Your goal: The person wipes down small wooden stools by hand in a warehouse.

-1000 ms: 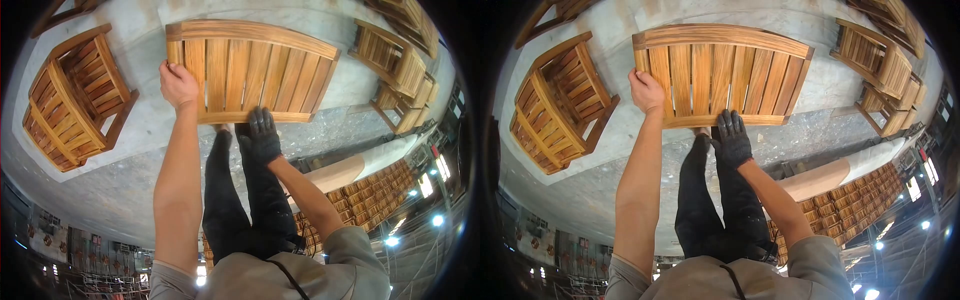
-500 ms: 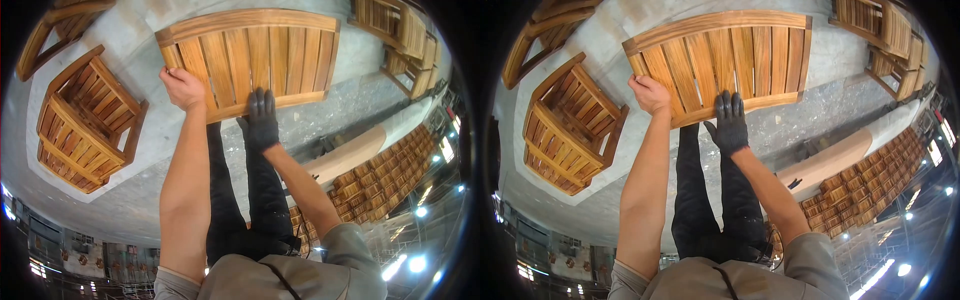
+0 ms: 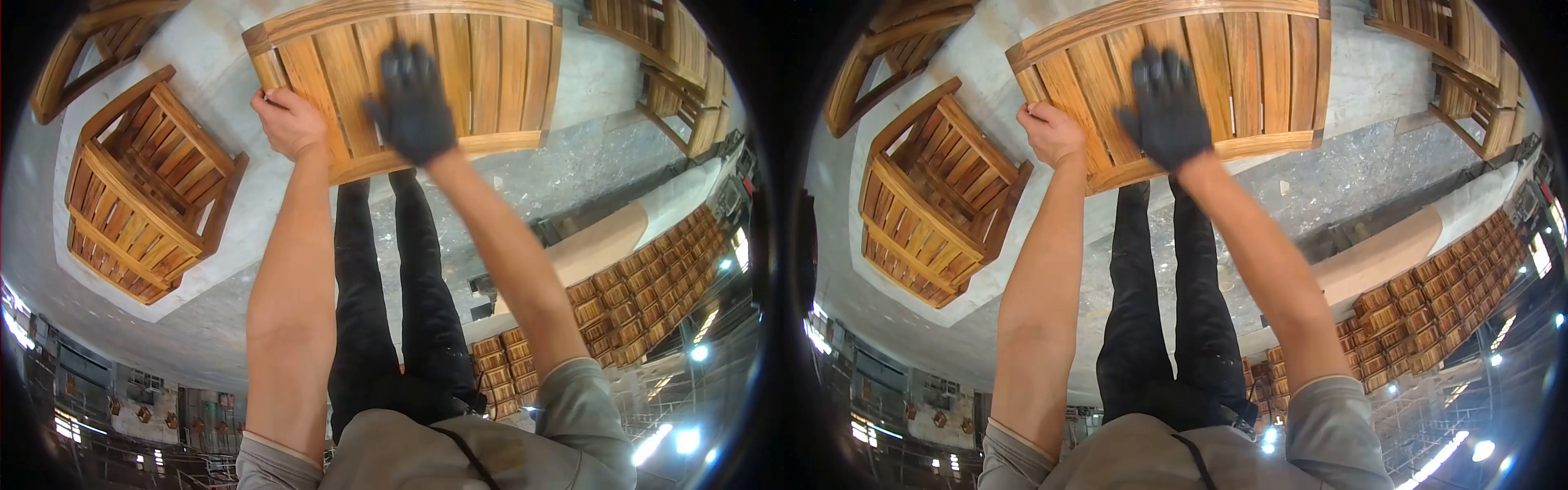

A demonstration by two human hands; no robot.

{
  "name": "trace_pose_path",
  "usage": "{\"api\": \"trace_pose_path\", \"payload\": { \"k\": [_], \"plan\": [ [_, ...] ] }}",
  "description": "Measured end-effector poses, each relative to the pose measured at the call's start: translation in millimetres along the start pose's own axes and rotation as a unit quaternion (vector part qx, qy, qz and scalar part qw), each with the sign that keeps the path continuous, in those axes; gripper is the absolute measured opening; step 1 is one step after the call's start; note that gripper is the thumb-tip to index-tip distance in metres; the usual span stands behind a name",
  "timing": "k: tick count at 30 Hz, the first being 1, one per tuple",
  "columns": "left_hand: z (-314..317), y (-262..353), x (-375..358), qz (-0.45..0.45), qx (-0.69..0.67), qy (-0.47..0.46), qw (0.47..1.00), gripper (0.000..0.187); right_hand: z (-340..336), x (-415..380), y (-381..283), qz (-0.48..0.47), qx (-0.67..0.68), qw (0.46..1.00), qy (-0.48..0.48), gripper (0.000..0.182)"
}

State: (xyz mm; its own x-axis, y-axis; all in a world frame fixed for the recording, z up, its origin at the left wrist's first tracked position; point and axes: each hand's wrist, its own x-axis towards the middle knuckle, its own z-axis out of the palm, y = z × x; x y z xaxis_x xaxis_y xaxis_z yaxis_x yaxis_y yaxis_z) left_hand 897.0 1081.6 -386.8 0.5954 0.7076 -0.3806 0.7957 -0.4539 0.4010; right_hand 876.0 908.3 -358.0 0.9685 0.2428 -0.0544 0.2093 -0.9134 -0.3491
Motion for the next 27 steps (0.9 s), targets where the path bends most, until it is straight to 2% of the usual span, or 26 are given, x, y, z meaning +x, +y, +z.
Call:
{"api": "trace_pose_path", "payload": {
  "k": [2,4,5,8,10,11,13,14,15,16,19,21,22,23,24,25,26,27],
  "plan": [
    [-3.5,4.6,-5.0,0.0,-0.003,-0.008,1.0,0.052,-12.6,-76.8,-25.3,0.028,0.039,0.993,-0.11,0.071],
    [-3.1,6.5,-3.0,-0.008,-0.008,-0.002,1.0,0.052,-9.9,-139.3,-51.9,0.054,0.085,0.984,-0.145,0.066],
    [0.1,4.9,-1.2,0.003,0.002,0.011,1.0,0.05,-18.8,-152.7,-64.9,0.037,0.126,0.973,-0.189,0.065],
    [-3.4,-0.5,-7.9,0.001,0.018,0.005,1.0,0.049,-22.0,-152.1,-104.6,0.011,0.155,0.965,-0.213,0.065],
    [-2.2,3.9,-5.6,-0.004,0.008,-0.003,1.0,0.05,-7.4,-135.0,-112.4,-0.012,0.169,0.958,-0.231,0.059],
    [-1.1,2.9,-6.0,0.001,0.012,0.005,1.0,0.05,-5.9,-130.4,-104.2,-0.01,0.168,0.96,-0.224,0.059],
    [1.9,4.8,-5.5,0.012,0.019,0.01,1.0,0.051,-0.5,-135.7,-79.9,-0.017,0.077,0.976,-0.204,0.055],
    [0.9,6.2,-6.5,0.003,0.017,0.005,1.0,0.051,4.1,-150.6,-60.0,0.042,0.086,0.976,-0.194,0.054],
    [-0.5,6.4,-7.9,-0.009,0.015,0.0,1.0,0.051,19.7,-183.0,-31.5,0.101,0.121,0.977,-0.143,0.057],
    [-1.8,6.9,-9.5,-0.01,0.017,-0.003,1.0,0.051,1.8,-186.7,-8.6,0.161,0.064,0.973,-0.15,0.06],
    [-4.9,9.7,-10.8,-0.019,-0.005,-0.016,1.0,0.056,-19.3,-227.6,95.2,0.231,-0.121,0.962,-0.077,0.057],
    [-4.3,9.3,-10.6,-0.011,0.023,-0.004,1.0,0.051,-41.9,-222.8,120.9,0.25,-0.163,0.95,-0.098,0.062],
    [-3.9,9.1,-10.2,-0.014,0.022,-0.004,1.0,0.051,-48.9,-210.5,110.6,0.221,-0.22,0.94,-0.136,0.064],
    [-3.4,9.7,-9.8,-0.012,0.018,-0.003,1.0,0.051,-53.6,-201.5,93.7,0.153,-0.214,0.956,-0.134,0.065],
    [-3.9,8.5,-10.7,-0.01,0.015,-0.003,1.0,0.051,-36.6,-202.3,79.4,0.146,-0.148,0.968,-0.143,0.063],
    [-3.6,8.0,-13.8,-0.012,0.011,-0.005,1.0,0.051,-11.8,-195.3,23.7,0.145,0.039,0.981,-0.122,0.063],
    [-3.3,7.3,-12.5,-0.008,0.013,-0.002,1.0,0.051,-5.2,-183.9,-5.3,0.095,0.011,0.972,-0.214,0.06],
    [-3.0,7.1,-11.1,-0.004,0.015,0.0,1.0,0.052,-3.5,-175.0,-31.5,0.052,-0.046,0.971,-0.231,0.058]
  ]
}}
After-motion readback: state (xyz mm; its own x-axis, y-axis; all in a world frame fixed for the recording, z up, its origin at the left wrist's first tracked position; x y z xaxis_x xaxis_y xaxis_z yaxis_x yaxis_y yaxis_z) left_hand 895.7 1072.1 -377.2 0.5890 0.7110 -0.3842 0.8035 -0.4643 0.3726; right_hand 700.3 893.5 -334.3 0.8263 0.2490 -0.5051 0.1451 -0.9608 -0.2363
